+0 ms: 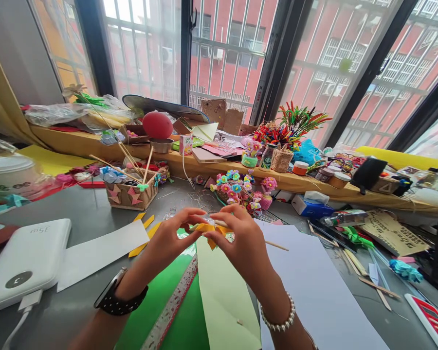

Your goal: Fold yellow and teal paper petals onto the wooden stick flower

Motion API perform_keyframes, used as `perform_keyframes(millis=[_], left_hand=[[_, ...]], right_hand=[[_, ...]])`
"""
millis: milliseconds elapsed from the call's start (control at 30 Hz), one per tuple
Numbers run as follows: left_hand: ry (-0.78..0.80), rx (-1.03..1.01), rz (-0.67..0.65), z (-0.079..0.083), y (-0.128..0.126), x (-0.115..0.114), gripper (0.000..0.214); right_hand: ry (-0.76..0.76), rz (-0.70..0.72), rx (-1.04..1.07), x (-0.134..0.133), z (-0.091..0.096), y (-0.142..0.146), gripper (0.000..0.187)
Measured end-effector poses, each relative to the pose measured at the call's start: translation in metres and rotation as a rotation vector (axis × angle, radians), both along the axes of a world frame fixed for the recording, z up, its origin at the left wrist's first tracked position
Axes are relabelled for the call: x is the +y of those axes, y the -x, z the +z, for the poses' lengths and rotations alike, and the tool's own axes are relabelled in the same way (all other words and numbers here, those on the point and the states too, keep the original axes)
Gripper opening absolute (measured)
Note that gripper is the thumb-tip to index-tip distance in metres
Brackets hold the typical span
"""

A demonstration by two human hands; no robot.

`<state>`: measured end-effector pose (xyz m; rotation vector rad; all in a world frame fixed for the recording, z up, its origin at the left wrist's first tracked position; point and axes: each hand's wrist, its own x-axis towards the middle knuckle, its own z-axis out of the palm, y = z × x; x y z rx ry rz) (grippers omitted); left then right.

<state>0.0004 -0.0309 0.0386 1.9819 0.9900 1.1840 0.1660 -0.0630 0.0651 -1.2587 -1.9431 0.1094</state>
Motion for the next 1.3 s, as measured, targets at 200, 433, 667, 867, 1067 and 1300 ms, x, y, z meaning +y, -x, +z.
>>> perform_keyframes(millis=[200, 433, 667, 867, 1067, 1300], left_hand=[[0.051, -0.113, 0.003, 0.002, -0.001, -0.003, 0.027], [0.169, -0.318, -0.043, 0.009, -0.001, -0.007, 0.021], [0.182, -0.391, 0.023, 0.007, -0.002, -0.007, 0.016], [0.245, -0.435, -0.004, 0.011, -0.001, -0.008, 0.016], [0.183, -0.361, -0.037, 0.013, 0.003, -0.008, 0.015], [0.227, -0.431, -0.108, 0.014, 0.005, -0.009, 0.015]], right_hand=[[0.072, 0.070, -0.057, 0.002, -0.003, 0.004, 0.022], [0.058, 0.131, 0.071, -0.003, -0.001, 0.009, 0.017], [0.095, 0.028, 0.143, -0.005, 0.000, 0.010, 0.015], [0.078, -0.014, 0.165, -0.005, 0.002, 0.008, 0.018], [0.083, 0.054, 0.215, -0.006, 0.003, 0.005, 0.012], [0.030, 0.041, 0.363, -0.006, -0.001, 0.004, 0.010]])
